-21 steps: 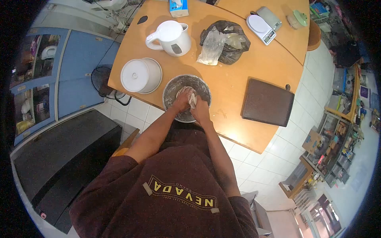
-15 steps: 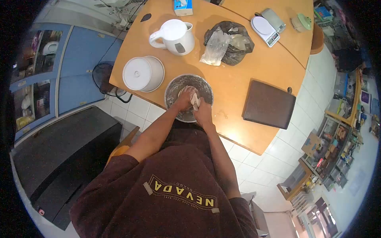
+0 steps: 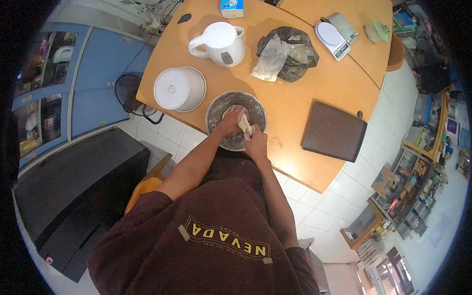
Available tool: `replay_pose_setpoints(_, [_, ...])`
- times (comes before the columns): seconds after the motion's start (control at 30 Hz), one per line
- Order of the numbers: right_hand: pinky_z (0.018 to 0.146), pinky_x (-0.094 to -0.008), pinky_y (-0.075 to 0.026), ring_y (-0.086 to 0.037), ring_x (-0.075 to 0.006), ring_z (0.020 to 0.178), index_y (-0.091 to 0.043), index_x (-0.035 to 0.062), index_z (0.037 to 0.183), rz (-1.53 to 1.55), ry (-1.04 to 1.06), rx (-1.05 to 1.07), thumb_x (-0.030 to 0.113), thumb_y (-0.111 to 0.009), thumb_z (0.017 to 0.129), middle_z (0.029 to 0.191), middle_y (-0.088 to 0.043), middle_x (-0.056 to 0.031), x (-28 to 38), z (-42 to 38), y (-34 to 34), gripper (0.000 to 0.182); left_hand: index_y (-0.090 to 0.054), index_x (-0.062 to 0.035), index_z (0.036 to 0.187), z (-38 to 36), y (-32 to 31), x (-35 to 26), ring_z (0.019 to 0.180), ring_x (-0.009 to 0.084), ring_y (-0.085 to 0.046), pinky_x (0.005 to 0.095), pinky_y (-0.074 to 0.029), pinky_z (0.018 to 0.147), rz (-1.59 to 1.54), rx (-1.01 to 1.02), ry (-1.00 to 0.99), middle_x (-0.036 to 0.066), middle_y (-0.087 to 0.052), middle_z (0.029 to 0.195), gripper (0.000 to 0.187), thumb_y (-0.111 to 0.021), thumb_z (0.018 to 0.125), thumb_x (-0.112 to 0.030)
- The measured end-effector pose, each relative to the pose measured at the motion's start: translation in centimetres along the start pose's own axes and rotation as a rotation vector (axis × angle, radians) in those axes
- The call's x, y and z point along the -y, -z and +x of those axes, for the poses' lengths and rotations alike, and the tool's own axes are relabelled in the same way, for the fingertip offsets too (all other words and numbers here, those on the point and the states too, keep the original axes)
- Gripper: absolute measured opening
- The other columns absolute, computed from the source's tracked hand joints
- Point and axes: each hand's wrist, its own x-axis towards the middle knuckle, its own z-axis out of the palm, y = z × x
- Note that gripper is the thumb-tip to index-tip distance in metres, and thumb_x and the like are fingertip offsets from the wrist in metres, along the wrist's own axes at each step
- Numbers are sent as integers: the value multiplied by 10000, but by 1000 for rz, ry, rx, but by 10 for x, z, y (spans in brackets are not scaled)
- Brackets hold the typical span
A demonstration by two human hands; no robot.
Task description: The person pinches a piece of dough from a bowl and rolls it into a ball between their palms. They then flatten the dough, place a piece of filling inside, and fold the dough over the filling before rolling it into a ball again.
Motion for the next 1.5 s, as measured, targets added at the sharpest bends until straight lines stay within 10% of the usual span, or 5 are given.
replay_pose_setpoints(0.47, [696, -501, -546, -698, -477, 821, -618, -37, 996, 93, 35, -91, 116, -702, 877, 814, -676, -310, -8, -15, 13, 211, -494, -113, 1367, 3, -1, -2, 1368, 448, -410, 567, -329, 1157, 128, 2, 18, 212, -470, 1418, 729, -836, 731, -219])
replay_pose_setpoints(0.77, [723, -275, -523, -659, -128, 829, -679, -4, 1112, 888, -16, -14, 189, -598, 1064, 996, -716, -68, 1, -27, 66, 216, -436, -112, 1482, -1, 15, -17, 1416, 452, -351, 544, -296, 1196, 75, 24, -25, 227, -466, 1422, 846, -846, 773, -322])
replay_pose_setpoints(0.97, [886, -277, -513, -647, -111, 1019, -686, -4, 1236, 934, 77, -101, 140, -670, 1017, 1119, -712, -46, 24, -19, 73, 262, -529, -80, 1438, -1, 89, -76, 1357, 268, -485, 453, -361, 1169, -1102, 131, 201, 124, -533, 1467, 648, -602, 980, -532])
replay_pose_setpoints(1.03, [887, -291, -515, -649, -119, 1029, -685, -5, 1253, 962, 181, -133, 116, -692, 995, 1157, -710, -42, 47, -23, 73, 285, -533, -111, 1448, -14, 112, -120, 1341, 223, -507, 430, -373, 1158, -1452, 101, 314, 94, -573, 1434, 719, -295, 1060, -667])
replay_pose_setpoints(1.5, [1102, -644, -315, -382, -530, 1350, -609, 116, 1424, -184, 538, -263, 160, -694, 901, 1529, -405, -225, 118, -66, 61, 531, -366, -35, 1546, -12, 193, -192, 1442, 350, -423, 513, -341, 1219, -1873, 72, 150, 219, -431, 1555, 865, -277, 1029, -723])
